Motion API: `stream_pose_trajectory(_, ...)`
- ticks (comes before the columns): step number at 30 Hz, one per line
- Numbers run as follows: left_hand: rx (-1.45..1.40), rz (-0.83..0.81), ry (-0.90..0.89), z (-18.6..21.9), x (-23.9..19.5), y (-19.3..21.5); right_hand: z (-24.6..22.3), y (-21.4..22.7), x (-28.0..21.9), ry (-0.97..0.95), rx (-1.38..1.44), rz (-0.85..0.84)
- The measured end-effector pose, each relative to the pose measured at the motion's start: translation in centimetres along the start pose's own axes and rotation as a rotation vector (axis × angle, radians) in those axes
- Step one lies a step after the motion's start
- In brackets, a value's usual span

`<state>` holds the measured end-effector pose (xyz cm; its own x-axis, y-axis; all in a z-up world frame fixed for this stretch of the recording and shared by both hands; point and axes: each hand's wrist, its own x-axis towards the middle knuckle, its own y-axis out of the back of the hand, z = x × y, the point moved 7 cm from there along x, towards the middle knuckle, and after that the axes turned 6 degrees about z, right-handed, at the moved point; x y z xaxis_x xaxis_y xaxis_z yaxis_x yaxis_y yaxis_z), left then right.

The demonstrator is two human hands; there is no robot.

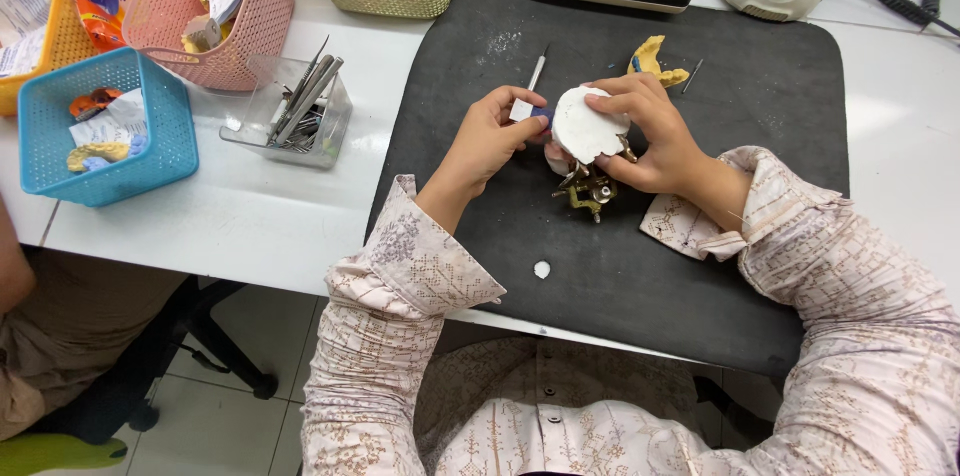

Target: The person uses a small abrasive block to rub the surface of a mounted dental prosthesis, then uses a metal hand tool to scrape a yellow dental impression. Finally, the person uses a rotary handpiece to grind a small white tooth-like object.

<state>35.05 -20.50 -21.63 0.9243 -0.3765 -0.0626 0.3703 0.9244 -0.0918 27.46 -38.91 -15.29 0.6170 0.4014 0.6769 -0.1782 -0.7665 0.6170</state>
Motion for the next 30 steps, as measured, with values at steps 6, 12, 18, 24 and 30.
stream_pose_trajectory(6,-0.030,-0.110,-0.079,0.5,-0.2,-1.1,1.2,0.5,0.2,-0.024,0.036,-0.025)
stream_pose_trajectory(12,0.033,-0.203,-0.173,0.6,-0.5,-1.7,0.9,1.1,0.4,0.084,-0.002,-0.026)
stream_pose_trajectory(18,0.311,-0.276,-0.339,1.2,-1.7,-2.7,1.0,2.2,0.5,0.158,-0.129,-0.051)
stream_pose_trajectory(24,0.561,-0.029,-0.510,1.4,-1.8,-3.5,1.4,3.0,1.1,0.025,-0.031,-0.259)
stream_pose_trajectory(30,0.613,0.094,-0.545,1.4,-1.2,-3.6,1.7,4.0,1.5,-0.188,0.076,-0.464)
